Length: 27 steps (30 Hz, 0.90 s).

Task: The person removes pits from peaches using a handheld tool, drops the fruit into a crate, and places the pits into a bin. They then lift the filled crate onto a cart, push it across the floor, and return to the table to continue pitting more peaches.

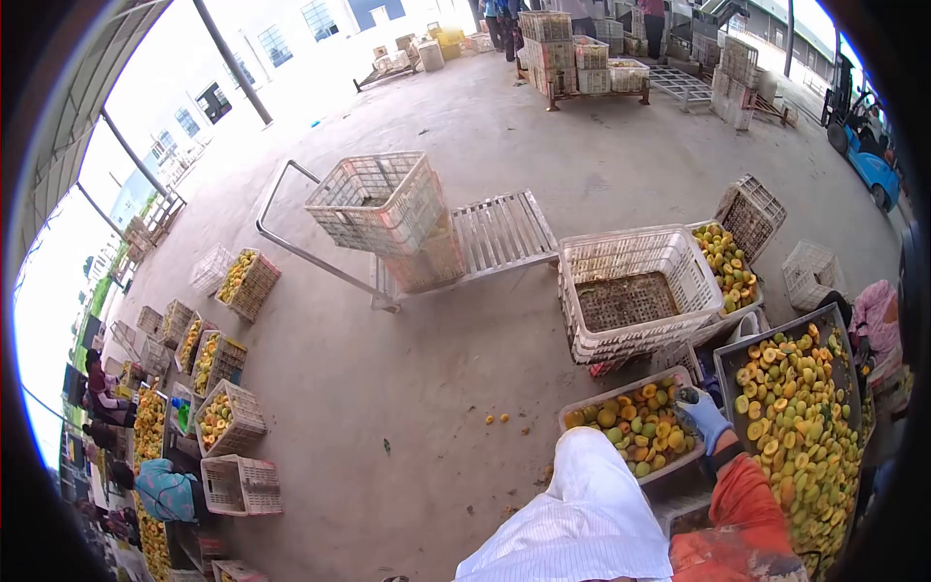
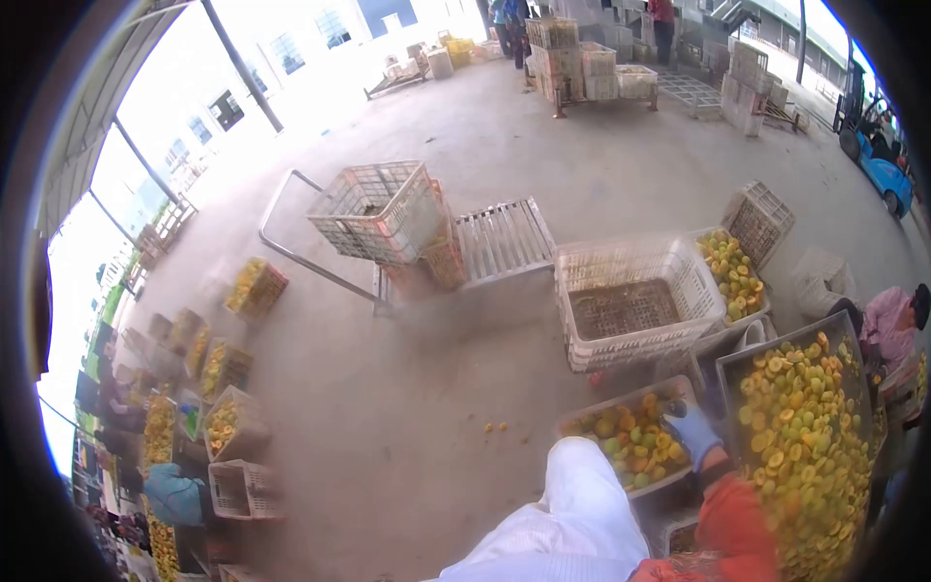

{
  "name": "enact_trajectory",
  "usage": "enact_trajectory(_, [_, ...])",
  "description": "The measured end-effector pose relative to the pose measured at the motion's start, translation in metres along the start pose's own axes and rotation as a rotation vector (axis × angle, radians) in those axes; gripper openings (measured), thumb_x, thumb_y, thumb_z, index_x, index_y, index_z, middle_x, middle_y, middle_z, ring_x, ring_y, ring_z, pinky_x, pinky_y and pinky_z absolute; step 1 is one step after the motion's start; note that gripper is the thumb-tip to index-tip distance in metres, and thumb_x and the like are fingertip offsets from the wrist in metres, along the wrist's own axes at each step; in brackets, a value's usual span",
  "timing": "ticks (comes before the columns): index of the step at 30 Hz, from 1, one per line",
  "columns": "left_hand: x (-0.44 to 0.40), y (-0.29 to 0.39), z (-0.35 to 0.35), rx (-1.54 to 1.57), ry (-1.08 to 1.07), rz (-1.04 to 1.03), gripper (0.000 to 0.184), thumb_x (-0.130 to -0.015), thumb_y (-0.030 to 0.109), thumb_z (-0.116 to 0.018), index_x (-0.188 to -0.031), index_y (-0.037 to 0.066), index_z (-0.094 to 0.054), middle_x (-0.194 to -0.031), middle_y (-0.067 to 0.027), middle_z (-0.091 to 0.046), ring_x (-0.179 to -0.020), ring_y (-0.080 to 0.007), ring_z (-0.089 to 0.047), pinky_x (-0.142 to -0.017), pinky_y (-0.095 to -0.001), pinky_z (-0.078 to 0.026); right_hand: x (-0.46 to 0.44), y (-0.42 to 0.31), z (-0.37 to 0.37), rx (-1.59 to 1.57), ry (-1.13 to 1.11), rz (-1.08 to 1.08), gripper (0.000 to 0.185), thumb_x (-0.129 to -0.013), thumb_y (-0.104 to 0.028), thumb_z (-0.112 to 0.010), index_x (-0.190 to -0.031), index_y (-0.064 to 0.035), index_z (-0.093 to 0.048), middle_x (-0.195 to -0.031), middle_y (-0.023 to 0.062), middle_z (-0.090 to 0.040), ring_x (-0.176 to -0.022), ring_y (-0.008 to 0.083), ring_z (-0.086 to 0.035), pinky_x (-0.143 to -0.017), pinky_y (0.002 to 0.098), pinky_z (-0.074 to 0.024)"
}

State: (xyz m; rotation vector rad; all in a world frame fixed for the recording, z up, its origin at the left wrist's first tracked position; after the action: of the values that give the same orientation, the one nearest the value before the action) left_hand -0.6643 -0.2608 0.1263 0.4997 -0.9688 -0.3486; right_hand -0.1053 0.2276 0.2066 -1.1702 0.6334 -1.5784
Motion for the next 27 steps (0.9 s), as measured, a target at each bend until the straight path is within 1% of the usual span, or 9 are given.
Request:
enact_trajectory(4, [-0.042, -0.016, 0.024, -0.079, 0.077, -0.038, 0.021, -0.076, 0.017, -0.062, -0.094, 0.006, -0.063, -0.089, -0.0144, -0.062, -0.078, -0.0234, -0.060, -0.064, -0.0336, -0.050, 0.011, 0.064, -0.015, 0.074, 0.037, -0.109, 0.013, -0.079, -0.009, -0.062, -0.090, -0.0031, -0.060, -0.079, 0.0049, -0.061, -0.064, 0.0131, -0.058, -0.057, 0.0267, -0.0469])
enact_trajectory(6, [-0.070, -0.059, 0.027, 0.085, 0.003, 0.065, 0.023, -0.077, 0.018, -0.061, -0.097, 0.006, -0.062, -0.089, -0.0133, -0.063, -0.077, -0.0209, -0.060, -0.063, -0.0324, -0.050, 0.007, 0.129, -0.026, 0.219, -0.024, -0.215, 0.017, -0.079, -0.016, -0.063, -0.089, -0.0026, -0.060, -0.071, 0.0069, -0.062, -0.056, 0.0184, -0.058, -0.051, 0.0304, -0.0457])
enact_trajectory(10, [-0.056, 0.008, 0.036, 0.532, 0.112, 0.290, 0.022, -0.080, 0.020, -0.058, -0.096, 0.005, -0.061, -0.080, -0.0105, -0.063, -0.075, -0.0192, -0.059, -0.060, -0.0327, -0.050, 0.004, 0.228, -0.064, 0.262, -0.204, -0.325, 0.013, -0.080, -0.017, -0.061, -0.085, -0.0049, -0.060, -0.066, 0.0062, -0.060, -0.052, 0.0177, -0.056, -0.047, 0.0312, -0.0441])
enact_trajectory(13, [-0.106, -0.011, 0.041, 0.656, 0.102, 0.311, 0.022, -0.082, 0.019, -0.056, -0.098, 0.005, -0.060, -0.077, -0.0099, -0.062, -0.065, -0.0211, -0.060, -0.053, -0.0329, -0.048, -0.008, 0.227, -0.097, 0.244, -0.283, -0.387, 0.010, -0.079, -0.017, -0.062, -0.081, -0.0070, -0.060, -0.063, 0.0053, -0.058, -0.050, 0.0174, -0.055, -0.045, 0.0325, -0.0435])
enact_trajectory(15, [-0.122, -0.008, 0.047, 0.769, 0.083, 0.354, 0.021, -0.084, 0.016, -0.056, -0.100, 0.005, -0.060, -0.076, -0.0102, -0.063, -0.057, -0.0229, -0.061, -0.046, -0.0327, -0.047, -0.018, 0.231, -0.128, -0.290, -0.251, -0.699, 0.009, -0.080, -0.017, -0.060, -0.078, -0.0083, -0.059, -0.062, 0.0043, -0.056, -0.049, 0.0186, -0.054, -0.043, 0.0341, -0.0425])
enact_trajectory(18, [-0.181, -0.009, 0.060, 0.073, -0.015, 0.102, 0.020, -0.083, 0.016, -0.056, -0.099, 0.006, -0.061, -0.075, -0.0097, -0.063, -0.055, -0.0230, -0.060, -0.045, -0.0327, -0.046, -0.070, 0.221, -0.167, -0.339, -0.178, -0.709, 0.012, -0.082, -0.018, -0.056, -0.073, -0.0115, -0.054, -0.057, 0.0029, -0.052, -0.045, 0.0188, -0.050, -0.040, 0.0330, -0.0405])
enact_trajectory(22, [-0.230, 0.019, 0.097, -0.032, -0.049, -0.002, 0.021, -0.083, 0.017, -0.055, -0.101, 0.006, -0.061, -0.076, -0.0101, -0.063, -0.056, -0.0235, -0.060, -0.047, -0.0338, -0.047, -0.132, 0.158, -0.225, -0.123, -0.100, -0.536, 0.010, -0.080, -0.018, -0.058, -0.078, -0.0093, -0.056, -0.062, 0.0017, -0.053, -0.049, 0.0159, -0.050, -0.043, 0.0316, -0.0416])
enact_trajectory(25, [-0.219, 0.051, 0.126, 0.748, 0.215, 0.335, 0.026, -0.083, 0.016, -0.055, -0.106, 0.004, -0.058, -0.081, -0.0121, -0.063, -0.061, -0.0237, -0.061, -0.053, -0.0363, -0.050, -0.182, 0.100, -0.272, 0.028, -0.134, -0.367, 0.016, -0.076, -0.015, -0.064, -0.087, -0.0037, -0.061, -0.071, 0.0019, -0.059, -0.057, 0.0125, -0.053, -0.050, 0.0293, -0.0424])
enact_trajectory(27, [-0.228, 0.045, 0.133, 0.810, 0.223, 0.404, 0.026, -0.083, 0.013, -0.051, -0.108, 0.004, -0.057, -0.081, -0.0121, -0.063, -0.061, -0.0255, -0.061, -0.056, -0.0360, -0.051, -0.241, 0.100, -0.317, -0.011, -0.217, -0.275, 0.009, -0.079, -0.008, -0.062, -0.083, -0.0108, -0.055, -0.065, 0.0037, -0.055, -0.050, 0.0184, -0.053, -0.044, 0.0346, -0.0461])
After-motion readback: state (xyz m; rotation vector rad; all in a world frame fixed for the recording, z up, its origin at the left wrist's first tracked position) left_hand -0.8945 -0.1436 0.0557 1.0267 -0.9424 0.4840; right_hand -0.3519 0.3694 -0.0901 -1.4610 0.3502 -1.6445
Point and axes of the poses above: each hand's wrist, its own x-axis away from the middle knuckle, its own z-axis out of the back of the hand, y = z × x, the point moved 8 cm from there along -x, towards the middle knuckle
